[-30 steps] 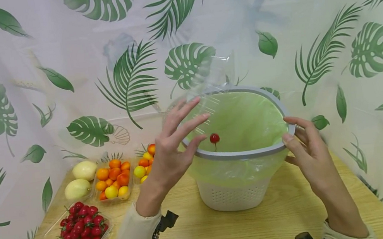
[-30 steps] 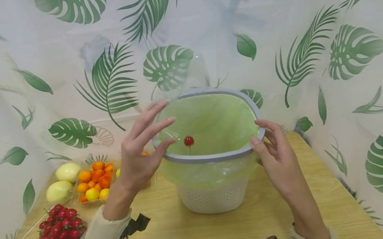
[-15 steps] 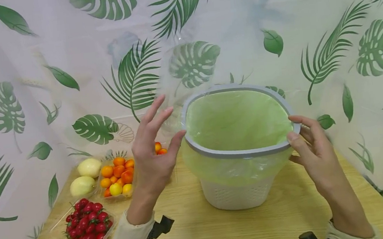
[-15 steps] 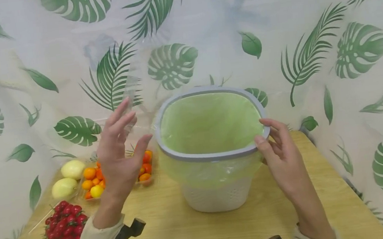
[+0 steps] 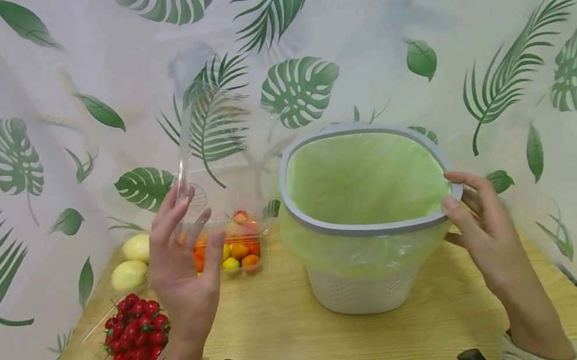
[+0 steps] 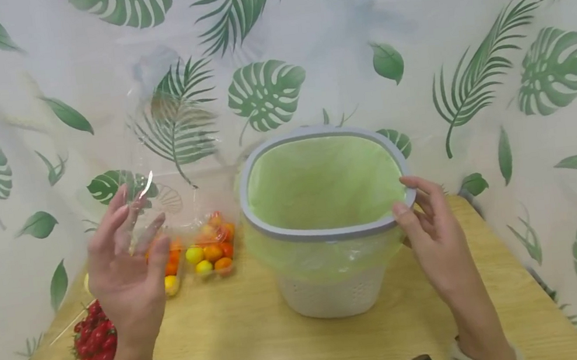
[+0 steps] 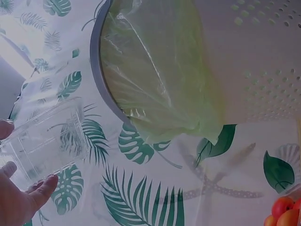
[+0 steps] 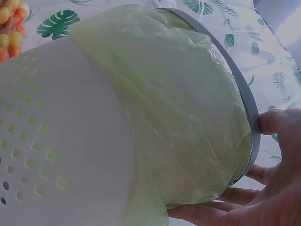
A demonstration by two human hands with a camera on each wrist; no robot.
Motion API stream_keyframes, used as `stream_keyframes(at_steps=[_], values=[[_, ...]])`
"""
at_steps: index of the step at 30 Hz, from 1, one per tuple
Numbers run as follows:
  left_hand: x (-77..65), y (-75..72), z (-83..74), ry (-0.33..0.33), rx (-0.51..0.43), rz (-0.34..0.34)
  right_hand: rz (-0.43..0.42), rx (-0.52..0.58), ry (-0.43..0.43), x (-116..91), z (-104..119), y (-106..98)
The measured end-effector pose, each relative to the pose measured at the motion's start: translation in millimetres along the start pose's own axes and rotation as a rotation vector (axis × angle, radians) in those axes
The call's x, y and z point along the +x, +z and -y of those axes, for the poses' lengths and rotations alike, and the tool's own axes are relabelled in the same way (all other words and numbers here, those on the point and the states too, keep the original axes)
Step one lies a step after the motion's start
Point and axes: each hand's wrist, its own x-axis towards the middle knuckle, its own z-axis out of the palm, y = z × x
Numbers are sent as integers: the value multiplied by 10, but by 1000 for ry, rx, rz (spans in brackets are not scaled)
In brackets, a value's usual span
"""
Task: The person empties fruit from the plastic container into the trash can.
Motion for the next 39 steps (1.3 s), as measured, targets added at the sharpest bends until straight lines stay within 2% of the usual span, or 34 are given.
stream_keyframes(at_steps=[3,9,12,16,19,22,27,34,39], values=[[-57,-96,-23,-18,9,28,-1,3,3,0,-8,-14],[-164,-329,-77,-100,106,109,-6,8,7,12,-14,-15],[-198,-487,-78,-177,107,130,-8,11,5,19,-4,-12],[-278,-690,-46,-289,76,121,-4,40,-4,28,8,2],[-361,-796,-16,-356,66,138,-6,52,-7,24,9,9],[-468,-868,-14,-459,85,173,-11,51,-7,13,3,9],[-754,-920,-53,-608,190,232,-4,58,-9,9,-10,14],[-1223,-867,-29,-772,217,222,1,54,-17,-1,-11,-1],[-1389,-865,1,-830,307,216,0,49,-21,-12,-12,-20]])
